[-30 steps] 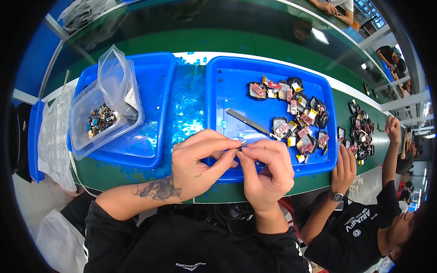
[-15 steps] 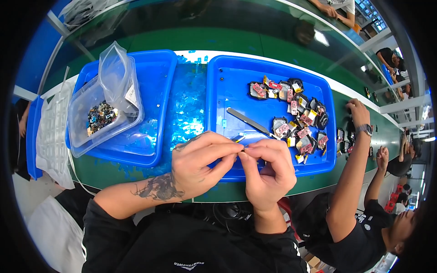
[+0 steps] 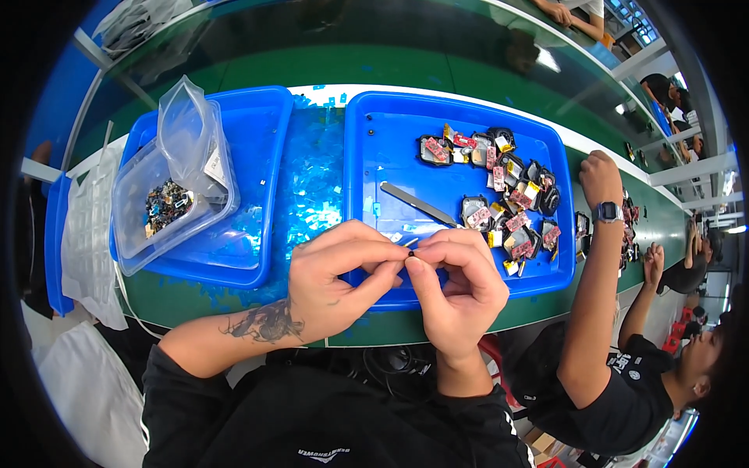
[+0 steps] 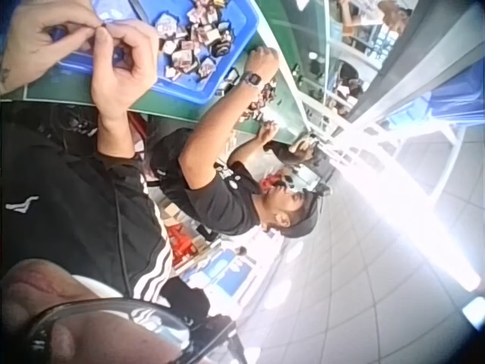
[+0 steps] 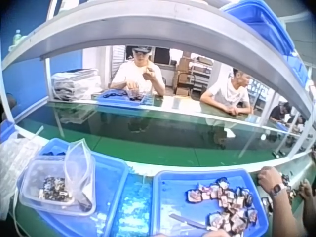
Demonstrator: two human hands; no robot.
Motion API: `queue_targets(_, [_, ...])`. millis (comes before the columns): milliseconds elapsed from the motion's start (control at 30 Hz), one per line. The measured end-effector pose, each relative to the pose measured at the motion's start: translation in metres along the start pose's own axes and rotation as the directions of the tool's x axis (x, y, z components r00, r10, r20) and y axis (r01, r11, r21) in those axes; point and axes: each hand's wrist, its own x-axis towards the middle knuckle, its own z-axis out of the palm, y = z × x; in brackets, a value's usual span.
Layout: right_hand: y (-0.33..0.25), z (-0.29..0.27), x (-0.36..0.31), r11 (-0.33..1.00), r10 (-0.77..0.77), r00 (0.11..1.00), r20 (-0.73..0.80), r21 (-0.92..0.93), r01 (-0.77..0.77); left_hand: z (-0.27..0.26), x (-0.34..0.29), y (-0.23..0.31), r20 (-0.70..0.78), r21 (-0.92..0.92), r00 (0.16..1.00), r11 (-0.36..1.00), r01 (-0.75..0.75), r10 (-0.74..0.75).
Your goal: Assemble small electronic components, specifically battery packs or power cells into housings, using tweezers.
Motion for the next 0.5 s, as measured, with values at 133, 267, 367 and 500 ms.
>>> queue_targets(133, [-0.0025, -0.0034, 0.0005, 0.999, 0.004, 0.999, 0.039, -0.044, -0.003, -0.0036, 0.0010, -0.0003, 0.014, 0.115, 0.996, 0.989, -0.092, 0.091])
queue_targets(267, [0.0003, -0.0016, -0.0031, 0.996, 0.092, 0.996, 0.017, 0.010, -0.092, -0.0064, 0.0012, 0.0034, 0.050, 0.242, 0.982, 0.952, -0.188, 0.182])
queue_targets(367, [-0.0010, -0.0017, 0.0009, 0.993, 0.104, 0.994, 0.015, 0.058, -0.105, -0.0049, 0.0011, -0.0006, 0.053, 0.242, 0.975, 0.944, -0.223, 0.216])
queue_targets(500, [-0.0019, -0.0069, 0.0012, 0.996, 0.075, 0.995, 0.065, 0.040, -0.078, -0.0042, 0.0020, -0.0032, 0.053, 0.214, 0.967, 0.943, -0.255, 0.249])
